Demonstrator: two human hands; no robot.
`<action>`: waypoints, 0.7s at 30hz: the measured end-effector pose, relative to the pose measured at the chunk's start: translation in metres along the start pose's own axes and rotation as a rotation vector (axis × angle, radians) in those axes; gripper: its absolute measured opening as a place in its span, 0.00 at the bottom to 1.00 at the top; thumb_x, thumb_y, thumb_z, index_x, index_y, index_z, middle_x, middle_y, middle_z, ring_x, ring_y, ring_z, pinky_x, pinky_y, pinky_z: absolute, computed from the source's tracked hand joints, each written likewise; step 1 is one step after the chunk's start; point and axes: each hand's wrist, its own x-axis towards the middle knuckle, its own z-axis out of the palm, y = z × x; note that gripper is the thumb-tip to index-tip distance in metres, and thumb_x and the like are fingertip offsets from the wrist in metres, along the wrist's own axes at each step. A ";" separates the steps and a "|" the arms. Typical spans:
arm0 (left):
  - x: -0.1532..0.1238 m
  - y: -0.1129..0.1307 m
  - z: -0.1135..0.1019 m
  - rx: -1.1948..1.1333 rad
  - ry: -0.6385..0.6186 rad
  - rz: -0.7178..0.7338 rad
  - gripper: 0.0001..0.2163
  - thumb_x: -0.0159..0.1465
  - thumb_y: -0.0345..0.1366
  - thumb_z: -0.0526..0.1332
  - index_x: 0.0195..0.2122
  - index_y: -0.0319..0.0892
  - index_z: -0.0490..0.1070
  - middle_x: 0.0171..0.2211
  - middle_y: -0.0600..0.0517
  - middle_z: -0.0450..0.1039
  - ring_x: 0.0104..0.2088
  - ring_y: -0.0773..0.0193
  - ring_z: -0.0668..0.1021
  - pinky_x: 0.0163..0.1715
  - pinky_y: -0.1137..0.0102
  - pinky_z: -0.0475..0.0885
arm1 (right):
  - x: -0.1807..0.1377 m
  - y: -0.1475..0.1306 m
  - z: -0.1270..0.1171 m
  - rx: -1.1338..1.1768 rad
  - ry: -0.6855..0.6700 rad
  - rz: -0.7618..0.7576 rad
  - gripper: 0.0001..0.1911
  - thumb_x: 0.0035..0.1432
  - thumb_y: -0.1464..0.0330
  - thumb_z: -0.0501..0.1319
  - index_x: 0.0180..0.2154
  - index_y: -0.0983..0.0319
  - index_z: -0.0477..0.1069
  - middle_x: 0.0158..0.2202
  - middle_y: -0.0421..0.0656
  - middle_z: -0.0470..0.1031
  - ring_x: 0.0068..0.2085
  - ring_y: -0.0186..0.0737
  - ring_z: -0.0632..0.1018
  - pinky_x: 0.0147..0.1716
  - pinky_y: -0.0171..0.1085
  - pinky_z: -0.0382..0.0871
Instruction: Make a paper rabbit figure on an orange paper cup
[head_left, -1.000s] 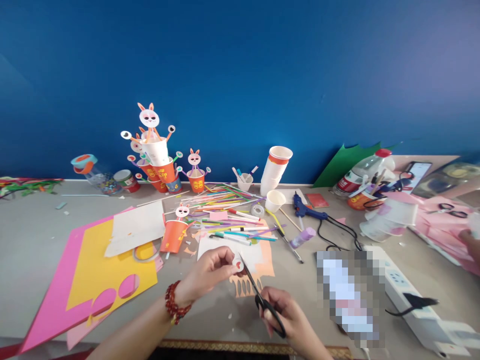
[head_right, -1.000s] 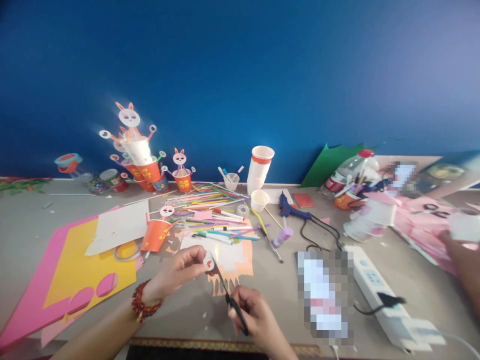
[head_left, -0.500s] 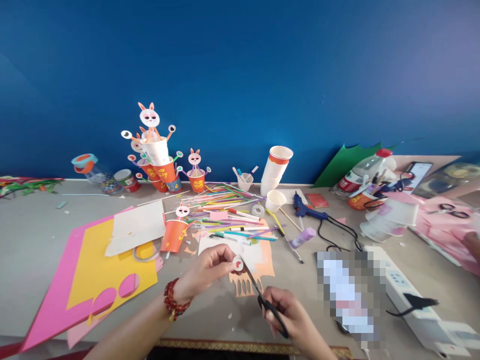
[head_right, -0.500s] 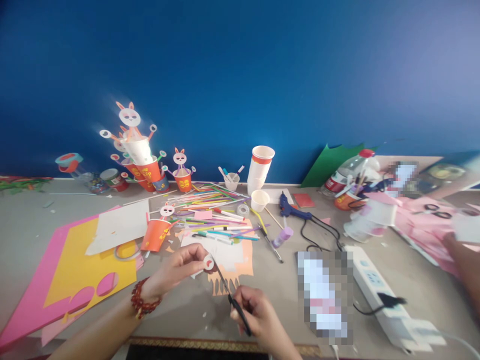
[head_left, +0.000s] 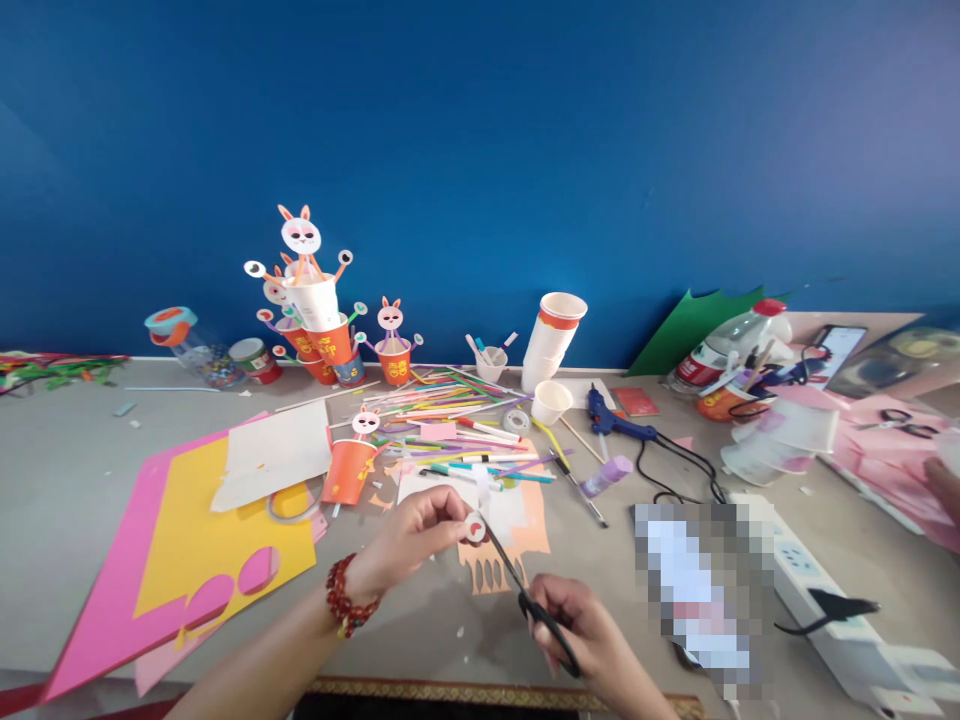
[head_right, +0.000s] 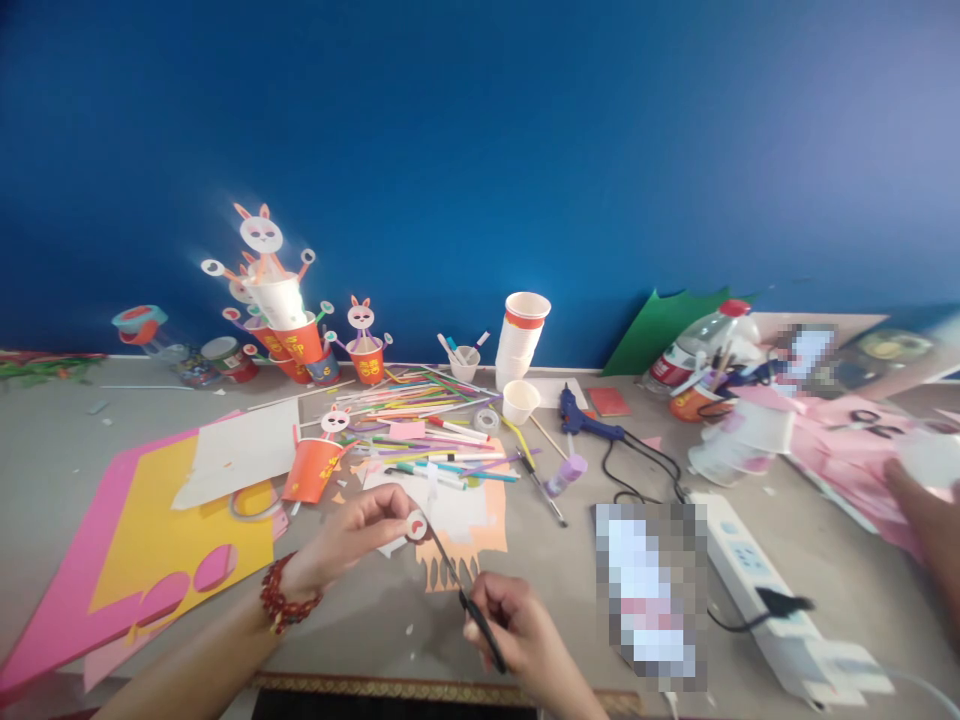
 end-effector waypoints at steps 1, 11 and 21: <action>0.000 0.001 0.000 -0.005 -0.002 -0.003 0.12 0.60 0.41 0.65 0.28 0.40 0.66 0.33 0.49 0.76 0.36 0.63 0.76 0.38 0.70 0.67 | 0.000 0.000 0.000 0.006 -0.004 -0.004 0.30 0.45 0.41 0.64 0.22 0.60 0.59 0.16 0.33 0.60 0.17 0.27 0.60 0.18 0.30 0.53; -0.001 0.003 -0.001 0.017 0.011 -0.011 0.11 0.61 0.39 0.65 0.28 0.39 0.66 0.32 0.50 0.74 0.33 0.67 0.72 0.34 0.72 0.63 | -0.002 0.003 -0.003 -0.022 -0.020 0.009 0.29 0.47 0.43 0.65 0.22 0.60 0.57 0.16 0.32 0.60 0.17 0.27 0.59 0.18 0.29 0.53; 0.000 0.000 -0.003 -0.003 0.020 -0.016 0.11 0.61 0.38 0.64 0.28 0.39 0.65 0.33 0.52 0.71 0.32 0.68 0.71 0.33 0.72 0.62 | -0.003 0.003 -0.007 -0.052 -0.028 -0.002 0.26 0.50 0.48 0.65 0.22 0.60 0.57 0.17 0.33 0.60 0.18 0.27 0.59 0.18 0.29 0.51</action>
